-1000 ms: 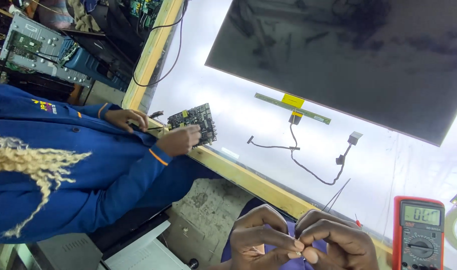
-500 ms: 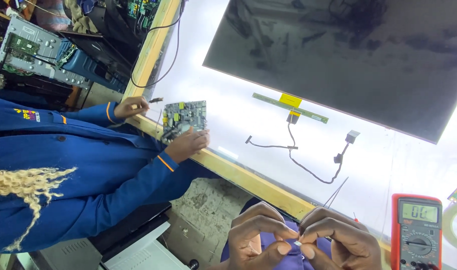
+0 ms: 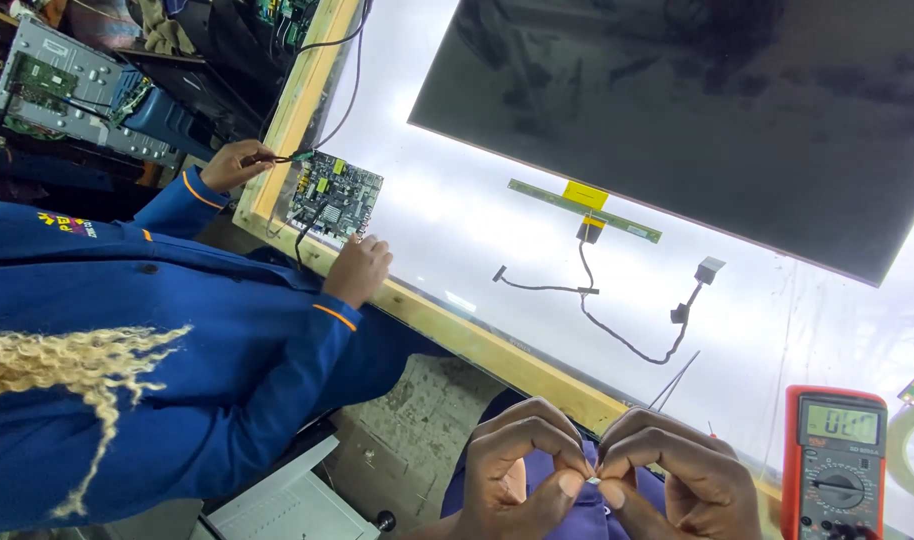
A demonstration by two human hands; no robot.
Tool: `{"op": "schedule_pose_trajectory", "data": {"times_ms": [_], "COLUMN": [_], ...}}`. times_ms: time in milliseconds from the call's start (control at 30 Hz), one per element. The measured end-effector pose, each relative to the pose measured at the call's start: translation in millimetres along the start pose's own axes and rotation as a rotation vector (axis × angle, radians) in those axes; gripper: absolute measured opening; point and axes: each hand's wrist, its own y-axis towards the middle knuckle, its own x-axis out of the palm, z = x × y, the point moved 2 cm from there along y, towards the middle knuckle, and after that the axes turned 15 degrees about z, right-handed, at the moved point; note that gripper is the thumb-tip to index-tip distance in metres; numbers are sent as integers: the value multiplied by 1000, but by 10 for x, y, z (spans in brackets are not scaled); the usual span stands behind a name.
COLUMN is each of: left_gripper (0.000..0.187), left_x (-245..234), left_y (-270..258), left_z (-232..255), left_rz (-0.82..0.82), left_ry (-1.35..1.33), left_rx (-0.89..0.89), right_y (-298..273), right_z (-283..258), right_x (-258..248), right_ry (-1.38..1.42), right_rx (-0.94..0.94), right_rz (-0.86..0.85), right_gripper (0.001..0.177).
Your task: Repairing a television screen by connecting ribbon cables, testing with a multimeter, and applying adhesive tape.
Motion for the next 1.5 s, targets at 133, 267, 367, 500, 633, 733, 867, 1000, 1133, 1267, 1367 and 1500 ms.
{"op": "schedule_pose_trajectory", "data": {"times_ms": [133,267,367,500,633,733,867,1000,1133,1267,1367,1500], "left_gripper": [15,14,18,13,13,11,12,13,14,12,15,14], "left_x": [5,22,35,28,21,16,45,58,61,76,87,116], "left_y": [21,27,27,24,15,14,37,29,27,24,21,30], "left_z": [19,7,-23,-66,-92,-122,-55,-33,-48,-49,-53,-51], "left_rz": [-22,-15,-8,-15,6,-5,1,42,55,66,91,125], "left_ry": [4,0,4,9,37,57,73,118,139,149,171,155], "left_rx": [-12,14,13,-2,-44,-56,-3,-55,-66,-20,-38,-11], "right_y": [4,0,1,-5,-17,-12,-23,-60,-66,-71,-97,-130], "right_z": [13,9,37,61,97,101,113,150,139,95,136,194], "right_x": [-25,-16,-31,-43,-61,-61,-68,-108,-112,-112,-150,-214], "right_ry": [-27,-33,-35,-85,-83,-86,-99,-116,-148,-194,-201,-188], "right_rx": [35,43,53,80,114,118,113,150,150,144,150,177], "right_rz": [-26,-13,-15,-15,-3,13,26,50,61,111,131,153], "right_gripper": [11,11,12,12,10,10,9,7,9,7,10,11]}}
